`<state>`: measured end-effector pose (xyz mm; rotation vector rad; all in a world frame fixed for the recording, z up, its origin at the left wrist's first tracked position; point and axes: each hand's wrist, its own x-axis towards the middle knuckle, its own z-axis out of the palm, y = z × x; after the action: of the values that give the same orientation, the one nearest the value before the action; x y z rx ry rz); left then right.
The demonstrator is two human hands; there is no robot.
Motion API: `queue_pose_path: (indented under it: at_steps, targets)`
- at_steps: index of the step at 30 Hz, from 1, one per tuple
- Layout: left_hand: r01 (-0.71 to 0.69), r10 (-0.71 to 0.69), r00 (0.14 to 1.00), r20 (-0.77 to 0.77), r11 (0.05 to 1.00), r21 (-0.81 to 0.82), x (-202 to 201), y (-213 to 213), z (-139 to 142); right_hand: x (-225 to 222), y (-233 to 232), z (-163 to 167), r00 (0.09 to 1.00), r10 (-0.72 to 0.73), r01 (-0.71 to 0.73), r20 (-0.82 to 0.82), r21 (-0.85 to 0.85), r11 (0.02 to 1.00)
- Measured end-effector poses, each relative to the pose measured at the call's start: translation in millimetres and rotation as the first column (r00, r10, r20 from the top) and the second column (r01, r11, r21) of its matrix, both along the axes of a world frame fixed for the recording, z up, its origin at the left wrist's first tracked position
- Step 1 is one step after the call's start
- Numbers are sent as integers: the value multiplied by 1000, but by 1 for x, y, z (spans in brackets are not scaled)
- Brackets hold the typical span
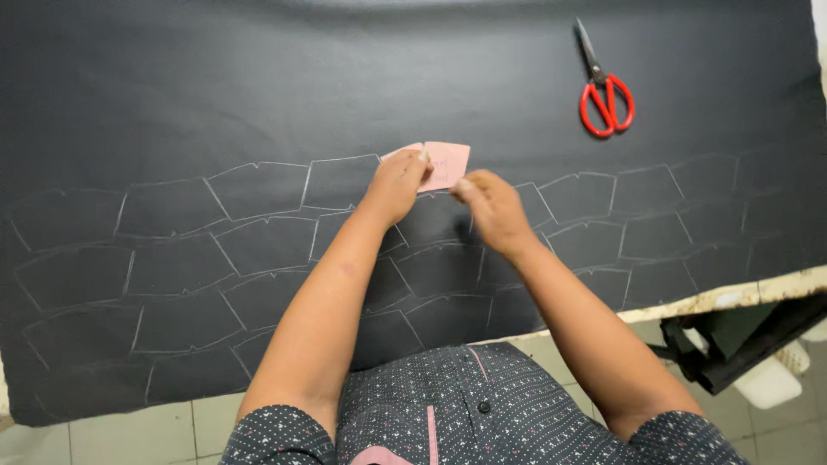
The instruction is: The person repeatedly places a small pink paper template on a large black fabric and uses a white marking tool to trace or mark the fabric along the template's edges. The person moves the template to several different locations on the fabric and repeats the marking process.
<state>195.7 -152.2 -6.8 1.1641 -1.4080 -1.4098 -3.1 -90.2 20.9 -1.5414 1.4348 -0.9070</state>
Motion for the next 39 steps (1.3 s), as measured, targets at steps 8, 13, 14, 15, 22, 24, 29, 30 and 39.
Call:
queue_pose_path:
  at_steps: [8, 13, 14, 15, 22, 24, 29, 30, 39]
  targets:
    - [111, 151, 859, 489, 877, -468, -8, 60, 3, -147, 67, 1, 667, -207, 240, -715, -57, 969]
    - [98, 388, 613, 689, 827, -553, -50, 92, -10, -244, 100, 6, 609, -127, 220, -783, 13, 975]
    - [84, 460, 518, 721, 811, -578, -62, 100, -13, -259, 102, 5, 651, -83, 184, -755, 50, 982]
    - [34, 444, 525, 726, 841, -540, -73, 108, -14, -272, 104, 3, 690, -36, 141, -723, 86, 986]
    - [-32, 446, 473, 760, 871, -491, -115, 145, -6, -310, 110, -6, 758, 69, 54, -648, 169, 984]
    - [-49, 447, 460, 767, 876, -481, -121, 149, -5, -313, 112, -6, 755, 75, 27, -651, 144, 989]
    - [-63, 466, 451, 761, 867, -493, -127, 145, -3, -315, 111, 2, 730, 91, -4, -677, 129, 992]
    - [-72, 471, 445, 762, 867, -494, -128, 145, -3, -315, 111, 5, 731, 99, 3, -676, 148, 989]
    - [-218, 380, 392, 838, 923, -316, -114, 101, 1, -301, 101, 22, 729, 133, 75, -671, 271, 960]
